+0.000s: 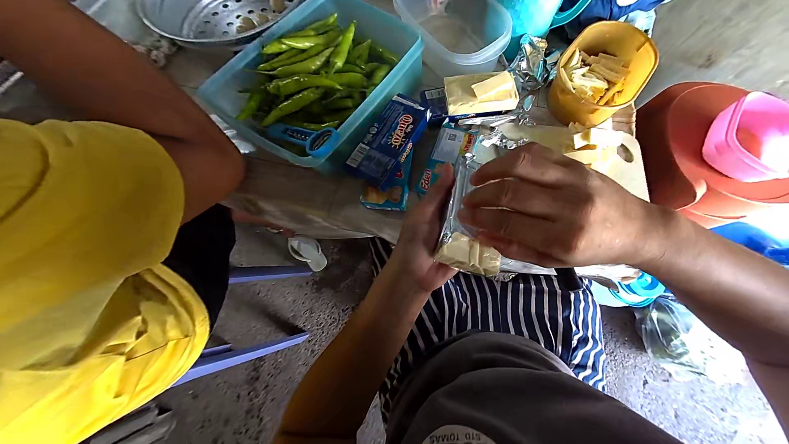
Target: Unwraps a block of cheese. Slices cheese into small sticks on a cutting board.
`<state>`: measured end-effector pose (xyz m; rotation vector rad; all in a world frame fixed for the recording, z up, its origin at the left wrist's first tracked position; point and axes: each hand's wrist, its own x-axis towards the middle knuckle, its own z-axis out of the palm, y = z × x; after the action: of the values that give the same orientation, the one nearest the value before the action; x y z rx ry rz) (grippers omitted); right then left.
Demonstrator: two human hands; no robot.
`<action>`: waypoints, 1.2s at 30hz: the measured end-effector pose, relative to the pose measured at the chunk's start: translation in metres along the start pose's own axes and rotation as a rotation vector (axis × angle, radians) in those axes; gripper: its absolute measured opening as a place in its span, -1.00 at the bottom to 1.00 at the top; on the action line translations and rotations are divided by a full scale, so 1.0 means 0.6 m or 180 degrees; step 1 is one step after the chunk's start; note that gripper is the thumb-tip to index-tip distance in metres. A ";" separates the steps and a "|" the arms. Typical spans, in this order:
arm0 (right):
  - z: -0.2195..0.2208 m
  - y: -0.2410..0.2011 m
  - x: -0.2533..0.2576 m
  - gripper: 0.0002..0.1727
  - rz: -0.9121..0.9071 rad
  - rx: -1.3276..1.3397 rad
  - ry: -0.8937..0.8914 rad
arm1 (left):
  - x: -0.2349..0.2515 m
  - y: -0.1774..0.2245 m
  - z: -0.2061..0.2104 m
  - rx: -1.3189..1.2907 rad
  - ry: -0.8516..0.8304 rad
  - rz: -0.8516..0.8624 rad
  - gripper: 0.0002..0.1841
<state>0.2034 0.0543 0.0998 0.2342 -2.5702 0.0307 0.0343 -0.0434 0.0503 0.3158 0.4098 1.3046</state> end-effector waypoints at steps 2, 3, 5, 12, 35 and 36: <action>-0.003 0.000 -0.002 -0.78 -0.0091 -0.0101 0.0000 | 0.001 -0.001 0.001 -0.0057 0.0020 -0.0076 -0.55; -0.004 -0.001 -0.002 -0.80 -0.0122 -0.0121 0.0023 | 0.002 -0.002 0.001 -0.0056 0.0039 -0.0095 -0.54; -0.006 -0.002 -0.003 -0.82 -0.0157 -0.0115 0.0059 | 0.000 -0.003 0.006 0.0097 0.0134 -0.0115 -0.53; -0.001 -0.012 -0.001 -0.79 -0.0239 -0.0115 0.0006 | 0.001 -0.011 0.016 0.0436 0.0118 -0.0020 -0.50; -0.045 0.023 0.010 -0.74 0.1485 0.0217 0.0387 | -0.016 -0.013 0.026 0.1726 -0.0204 0.0023 -0.51; -0.049 0.034 0.009 -0.74 0.1634 0.0190 0.0432 | -0.017 -0.015 0.024 0.1699 -0.0256 -0.0102 -0.48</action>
<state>0.2111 0.0755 0.1280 -0.3964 -2.4278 0.3021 0.0466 -0.0556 0.0605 0.8022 0.6908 1.1311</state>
